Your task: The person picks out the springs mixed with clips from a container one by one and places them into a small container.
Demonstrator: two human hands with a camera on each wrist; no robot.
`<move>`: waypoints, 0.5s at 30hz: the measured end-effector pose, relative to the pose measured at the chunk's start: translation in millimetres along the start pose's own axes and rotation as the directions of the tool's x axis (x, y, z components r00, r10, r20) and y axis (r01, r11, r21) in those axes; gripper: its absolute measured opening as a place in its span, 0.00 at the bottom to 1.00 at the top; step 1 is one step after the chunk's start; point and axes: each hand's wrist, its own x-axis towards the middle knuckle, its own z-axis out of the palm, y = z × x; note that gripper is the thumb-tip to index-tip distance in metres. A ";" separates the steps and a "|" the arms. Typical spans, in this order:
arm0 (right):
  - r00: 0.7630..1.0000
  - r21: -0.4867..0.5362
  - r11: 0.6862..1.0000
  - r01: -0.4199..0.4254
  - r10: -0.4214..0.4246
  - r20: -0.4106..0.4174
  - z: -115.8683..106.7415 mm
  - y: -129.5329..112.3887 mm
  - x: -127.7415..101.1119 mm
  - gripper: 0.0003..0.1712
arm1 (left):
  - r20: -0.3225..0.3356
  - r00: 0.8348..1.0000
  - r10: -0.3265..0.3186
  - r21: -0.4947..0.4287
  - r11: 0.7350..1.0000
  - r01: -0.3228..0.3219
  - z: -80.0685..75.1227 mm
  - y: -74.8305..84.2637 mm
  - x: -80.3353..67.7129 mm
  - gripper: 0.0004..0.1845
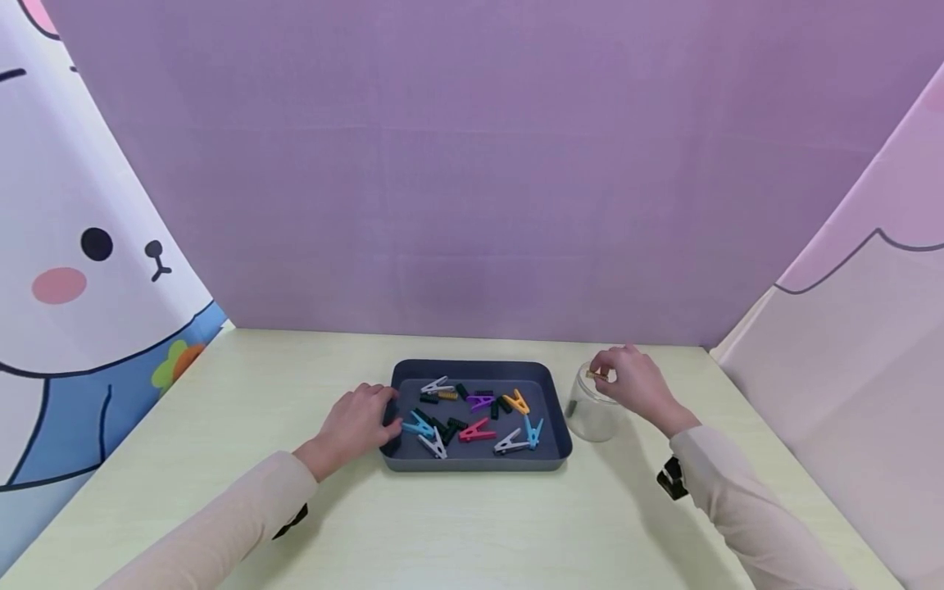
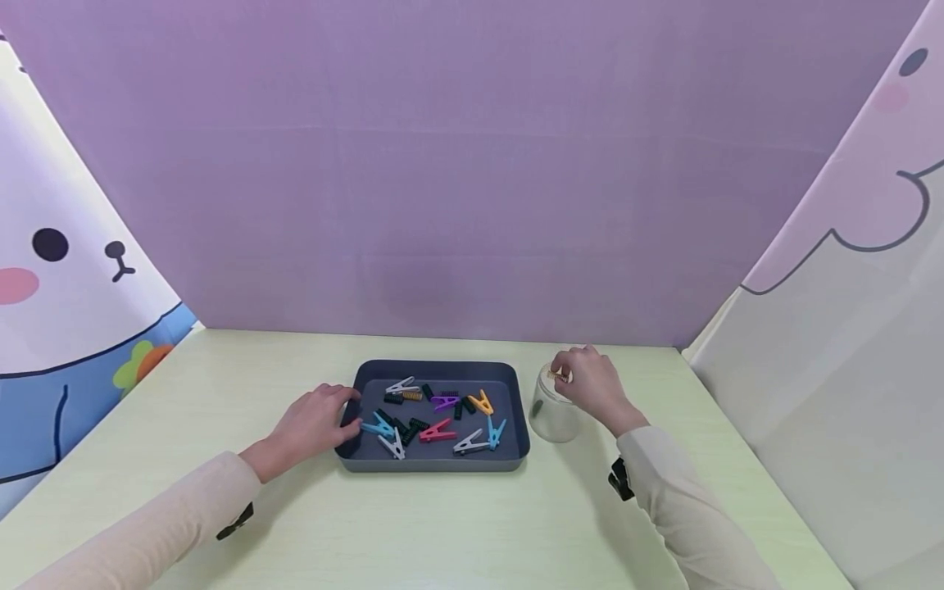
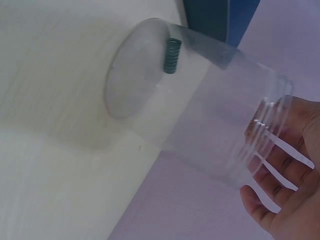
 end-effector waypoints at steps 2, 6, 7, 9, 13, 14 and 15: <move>1.000 0.001 1.000 -0.008 0.008 0.008 2.0 1.7 -1.2 0.05 | 0.000 1.000 0.002 0.002 1.000 -0.002 -0.1 0.2 -0.2 0.21; 1.000 0.006 1.000 -0.015 0.015 0.013 4.2 2.8 -2.6 0.06 | -0.001 1.000 0.004 0.004 1.000 -0.004 0.1 0.0 -0.1 0.21; 1.000 0.006 1.000 -0.015 0.014 0.014 4.4 3.0 -2.8 0.06 | -0.001 1.000 0.005 0.005 1.000 -0.005 0.1 -0.2 0.1 0.21; 1.000 0.003 1.000 -0.014 0.014 0.016 4.9 3.0 -2.9 0.06 | -0.001 1.000 0.004 0.001 1.000 -0.004 0.1 -0.1 0.2 0.21; 1.000 -0.010 1.000 -0.019 0.019 0.023 5.9 2.9 -2.5 0.06 | 0.005 1.000 0.002 -0.003 1.000 -0.002 0.0 0.1 0.2 0.21; 1.000 -0.012 1.000 -0.020 0.021 0.024 6.2 2.7 -2.4 0.06 | 0.006 1.000 0.003 -0.004 1.000 -0.003 -0.1 0.1 0.2 0.21; 0.999 -0.013 1.000 -0.022 0.022 0.025 6.3 2.3 -2.2 0.06 | 0.007 1.000 0.003 -0.003 1.000 -0.003 -0.3 -0.1 0.3 0.21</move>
